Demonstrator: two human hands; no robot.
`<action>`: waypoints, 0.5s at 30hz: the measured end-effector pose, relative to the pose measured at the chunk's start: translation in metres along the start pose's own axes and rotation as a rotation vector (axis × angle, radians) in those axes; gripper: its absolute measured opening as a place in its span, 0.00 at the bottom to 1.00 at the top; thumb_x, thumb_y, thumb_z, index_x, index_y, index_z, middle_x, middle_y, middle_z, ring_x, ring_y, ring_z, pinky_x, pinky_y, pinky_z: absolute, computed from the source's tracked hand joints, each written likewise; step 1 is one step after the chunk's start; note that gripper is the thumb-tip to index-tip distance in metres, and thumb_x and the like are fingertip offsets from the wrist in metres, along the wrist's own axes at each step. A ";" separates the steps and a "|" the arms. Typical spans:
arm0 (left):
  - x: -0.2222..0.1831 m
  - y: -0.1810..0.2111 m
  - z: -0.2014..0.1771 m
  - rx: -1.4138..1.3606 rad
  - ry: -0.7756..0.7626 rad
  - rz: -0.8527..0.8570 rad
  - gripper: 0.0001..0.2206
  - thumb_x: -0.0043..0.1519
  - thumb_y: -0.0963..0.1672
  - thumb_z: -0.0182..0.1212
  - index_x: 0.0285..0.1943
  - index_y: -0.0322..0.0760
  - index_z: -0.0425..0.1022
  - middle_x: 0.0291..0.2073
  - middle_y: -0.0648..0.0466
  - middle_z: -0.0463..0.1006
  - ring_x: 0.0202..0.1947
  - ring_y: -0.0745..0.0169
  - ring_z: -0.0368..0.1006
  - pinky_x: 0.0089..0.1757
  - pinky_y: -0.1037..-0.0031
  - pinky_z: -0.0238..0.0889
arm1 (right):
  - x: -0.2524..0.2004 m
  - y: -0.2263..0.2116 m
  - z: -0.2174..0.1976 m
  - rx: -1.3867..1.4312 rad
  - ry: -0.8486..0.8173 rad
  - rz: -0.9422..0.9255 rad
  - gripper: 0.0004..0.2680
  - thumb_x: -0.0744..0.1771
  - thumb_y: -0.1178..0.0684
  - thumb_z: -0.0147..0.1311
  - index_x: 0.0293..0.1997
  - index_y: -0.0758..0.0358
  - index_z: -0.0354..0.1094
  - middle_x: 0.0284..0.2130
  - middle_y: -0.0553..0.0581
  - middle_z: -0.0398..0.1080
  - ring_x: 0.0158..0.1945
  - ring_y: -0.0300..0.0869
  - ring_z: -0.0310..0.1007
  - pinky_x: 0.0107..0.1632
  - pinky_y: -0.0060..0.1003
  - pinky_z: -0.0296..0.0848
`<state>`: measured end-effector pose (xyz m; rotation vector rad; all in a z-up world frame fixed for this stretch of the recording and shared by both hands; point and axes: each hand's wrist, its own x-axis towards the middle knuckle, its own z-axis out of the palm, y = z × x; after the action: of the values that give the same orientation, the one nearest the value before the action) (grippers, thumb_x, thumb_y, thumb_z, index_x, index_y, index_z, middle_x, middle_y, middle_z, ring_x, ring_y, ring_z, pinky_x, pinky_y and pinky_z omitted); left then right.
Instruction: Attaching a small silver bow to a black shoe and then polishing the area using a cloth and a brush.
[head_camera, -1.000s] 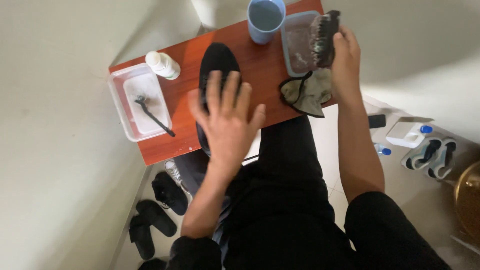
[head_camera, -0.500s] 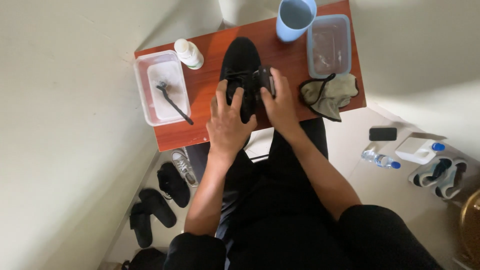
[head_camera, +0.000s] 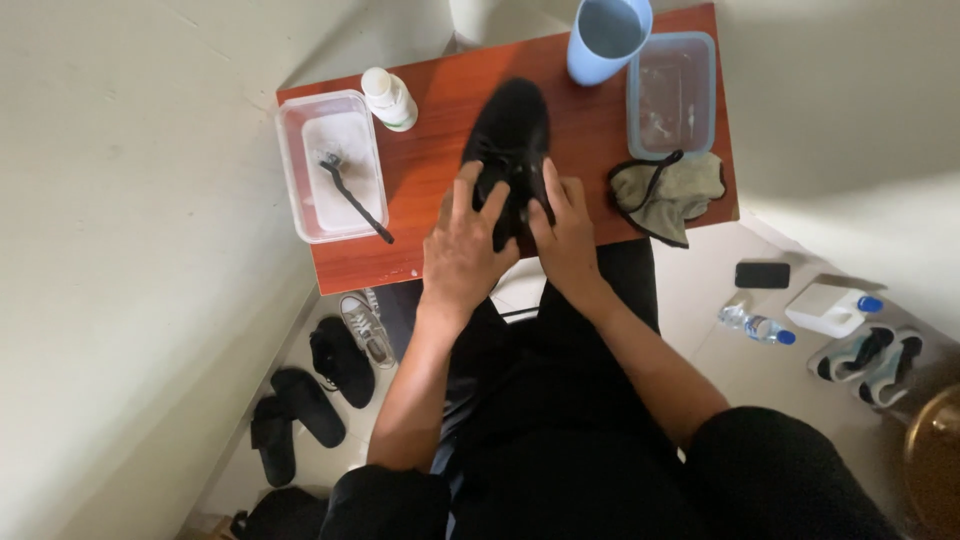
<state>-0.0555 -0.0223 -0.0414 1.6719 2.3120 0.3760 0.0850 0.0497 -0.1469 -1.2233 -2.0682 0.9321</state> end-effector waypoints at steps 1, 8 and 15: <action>-0.001 -0.001 -0.002 0.000 0.007 -0.002 0.30 0.49 0.46 0.74 0.63 0.49 0.70 0.67 0.51 0.53 0.61 0.41 0.68 0.42 0.49 0.79 | 0.005 0.001 0.000 0.000 0.000 -0.007 0.21 0.73 0.43 0.43 0.77 0.48 0.52 0.52 0.57 0.64 0.51 0.56 0.74 0.46 0.46 0.77; -0.006 -0.002 -0.010 -0.027 -0.133 0.021 0.28 0.51 0.45 0.72 0.63 0.49 0.71 0.67 0.54 0.54 0.62 0.44 0.67 0.45 0.48 0.78 | 0.059 0.029 0.008 -0.260 0.120 -0.131 0.20 0.73 0.47 0.43 0.76 0.51 0.52 0.51 0.59 0.61 0.42 0.59 0.74 0.38 0.49 0.77; -0.009 -0.002 -0.002 -0.022 -0.074 -0.029 0.24 0.54 0.45 0.70 0.61 0.49 0.70 0.67 0.55 0.51 0.64 0.42 0.64 0.45 0.47 0.77 | 0.021 0.012 0.008 -0.282 0.080 -0.147 0.21 0.72 0.48 0.47 0.77 0.54 0.52 0.53 0.62 0.63 0.46 0.62 0.75 0.35 0.52 0.78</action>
<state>-0.0554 -0.0317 -0.0403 1.6129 2.2678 0.3270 0.0763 0.0708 -0.1587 -1.2047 -2.2438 0.5288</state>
